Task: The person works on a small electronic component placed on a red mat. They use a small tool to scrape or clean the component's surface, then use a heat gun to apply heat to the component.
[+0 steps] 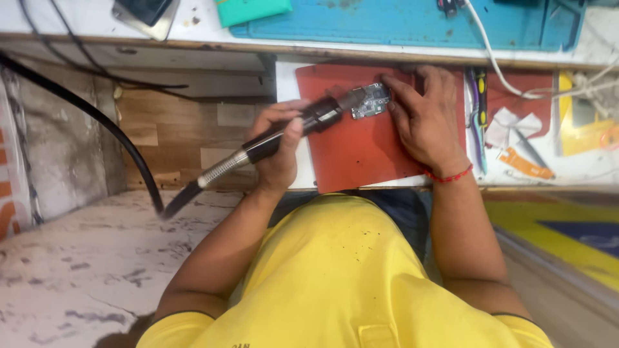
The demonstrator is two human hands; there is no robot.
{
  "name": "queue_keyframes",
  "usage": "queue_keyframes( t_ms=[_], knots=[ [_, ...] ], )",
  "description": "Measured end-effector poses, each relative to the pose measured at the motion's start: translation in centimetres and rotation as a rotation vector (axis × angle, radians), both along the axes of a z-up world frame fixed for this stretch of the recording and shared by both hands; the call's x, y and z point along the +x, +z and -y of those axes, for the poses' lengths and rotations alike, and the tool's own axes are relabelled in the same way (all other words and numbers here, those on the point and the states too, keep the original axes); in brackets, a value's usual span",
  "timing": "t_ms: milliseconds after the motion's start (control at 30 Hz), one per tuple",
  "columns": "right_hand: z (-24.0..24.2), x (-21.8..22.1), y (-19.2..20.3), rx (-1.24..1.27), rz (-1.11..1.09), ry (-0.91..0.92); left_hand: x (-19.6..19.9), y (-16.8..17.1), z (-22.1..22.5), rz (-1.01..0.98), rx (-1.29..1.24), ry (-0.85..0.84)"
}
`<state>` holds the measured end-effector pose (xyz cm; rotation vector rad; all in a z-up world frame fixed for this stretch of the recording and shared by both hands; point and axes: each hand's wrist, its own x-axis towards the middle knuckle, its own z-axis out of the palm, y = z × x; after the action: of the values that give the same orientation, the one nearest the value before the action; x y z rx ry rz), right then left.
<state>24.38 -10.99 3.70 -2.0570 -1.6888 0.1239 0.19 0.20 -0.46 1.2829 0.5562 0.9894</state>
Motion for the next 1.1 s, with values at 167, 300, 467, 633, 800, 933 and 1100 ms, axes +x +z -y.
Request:
queue_keyframes(
  t_ms=[167,300,467,633,800,933,1100],
  knots=[
    [0.3,-0.1,-0.2,0.025,0.003,0.012,0.1,-0.2,0.4,-0.046,0.066,0.064],
    [0.4,0.1,-0.7,0.073,-0.020,0.016,0.6,-0.2,0.2,-0.017,0.117,0.062],
    [0.3,0.0,-0.8,0.113,-0.063,0.005,1.2,0.8,-0.1,0.126,-0.003,0.126],
    [1.3,0.0,-0.9,0.135,-0.095,0.026,0.8,0.0,0.8,0.133,-0.005,0.097],
    [1.0,-0.2,-0.5,0.099,-0.081,-0.005,1.1,0.0,0.5,-0.046,0.129,0.097],
    [0.8,-0.6,-0.2,0.074,-0.088,-0.019,1.2,0.7,0.5,0.114,-0.023,0.255],
    [1.1,-0.6,0.1,0.031,-0.098,-0.010,0.9,0.8,0.9,-0.025,0.106,0.156]
  ],
)
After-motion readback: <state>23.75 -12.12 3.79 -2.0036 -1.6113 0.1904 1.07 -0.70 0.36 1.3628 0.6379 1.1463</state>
